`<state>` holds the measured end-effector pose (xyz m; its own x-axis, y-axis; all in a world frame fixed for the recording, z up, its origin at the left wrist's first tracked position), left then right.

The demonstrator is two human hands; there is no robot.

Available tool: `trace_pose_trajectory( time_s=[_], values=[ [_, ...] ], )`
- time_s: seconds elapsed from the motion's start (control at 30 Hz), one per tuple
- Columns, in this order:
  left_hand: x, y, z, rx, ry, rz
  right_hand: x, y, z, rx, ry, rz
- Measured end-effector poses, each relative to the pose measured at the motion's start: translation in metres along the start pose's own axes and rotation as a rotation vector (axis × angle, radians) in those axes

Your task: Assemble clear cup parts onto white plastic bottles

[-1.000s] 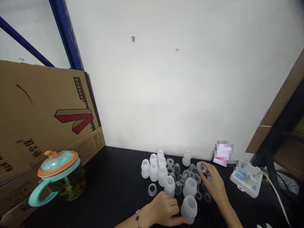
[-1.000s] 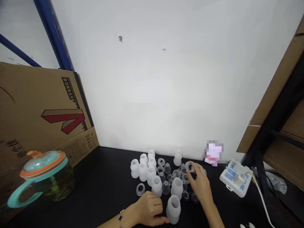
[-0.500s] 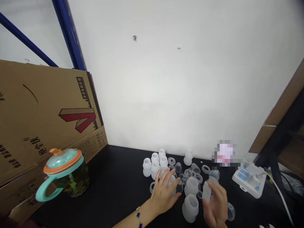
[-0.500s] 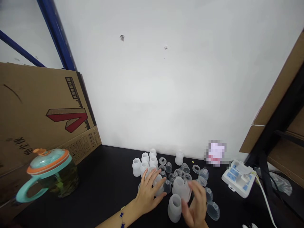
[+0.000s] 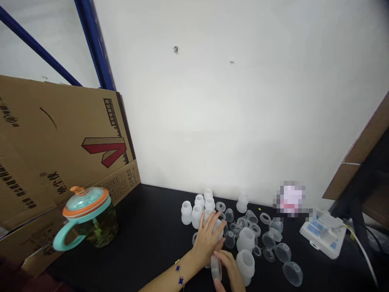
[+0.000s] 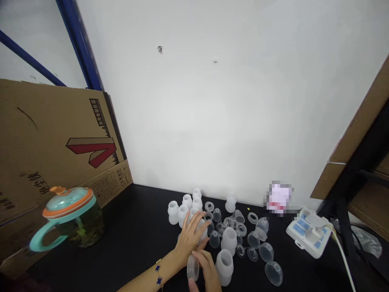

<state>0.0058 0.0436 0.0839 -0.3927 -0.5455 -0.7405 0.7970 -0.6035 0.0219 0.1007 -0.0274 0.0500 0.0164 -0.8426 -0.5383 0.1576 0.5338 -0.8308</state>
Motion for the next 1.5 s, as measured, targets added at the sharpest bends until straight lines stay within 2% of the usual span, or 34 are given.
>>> trace_pose_trajectory(
  time_s=[0.2, 0.3, 0.43, 0.5, 0.57, 0.67, 0.8, 0.97, 1.27, 1.5],
  values=[
    [-0.002, -0.009, -0.005, -0.009, -0.055, 0.048, -0.002, 0.006, -0.003, -0.011, 0.034, -0.061],
    [-0.005, -0.014, -0.001, -0.008, -0.115, 0.088, -0.002, 0.017, -0.006, -0.04, 0.05, -0.16],
    [-0.008, -0.02, 0.004, 0.017, -0.144, 0.135, -0.001, 0.039, -0.005, -0.105, 0.083, -0.308],
    [-0.009, -0.024, 0.004, 0.02, -0.131, 0.155, -0.001, 0.053, -0.002, -0.138, 0.084, -0.375],
    [-0.01, -0.029, 0.004, 0.011, -0.106, 0.171, -0.001, 0.067, 0.0, -0.154, 0.027, -0.439],
    [-0.01, -0.035, 0.003, -0.013, -0.083, 0.176, -0.002, 0.085, 0.009, -0.144, 0.074, -0.502],
    [-0.011, -0.041, 0.006, -0.019, -0.071, 0.198, -0.003, 0.092, 0.013, -0.154, 0.175, -0.524],
    [-0.013, -0.044, 0.009, -0.034, -0.07, 0.217, -0.004, 0.087, 0.016, -0.159, 0.317, -0.47],
    [-0.012, -0.044, 0.01, -0.027, -0.068, 0.211, -0.007, 0.105, 0.03, -0.217, 0.335, -0.492],
    [-0.011, -0.035, 0.01, -0.035, -0.061, 0.166, -0.006, 0.096, 0.028, -0.228, 0.29, -0.511]
  ],
)
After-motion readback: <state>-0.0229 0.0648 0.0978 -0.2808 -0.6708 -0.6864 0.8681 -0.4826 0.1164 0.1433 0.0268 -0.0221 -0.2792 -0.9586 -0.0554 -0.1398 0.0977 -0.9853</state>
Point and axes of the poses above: each hand's wrist, its own x-axis away from the middle knuckle, its own z-axis out of the back of the hand, y = z × x, the point moved 6 cm from there along -x, towards the middle knuckle, and after that the axes turned 4 degrees about z, right-handed, at the moved point
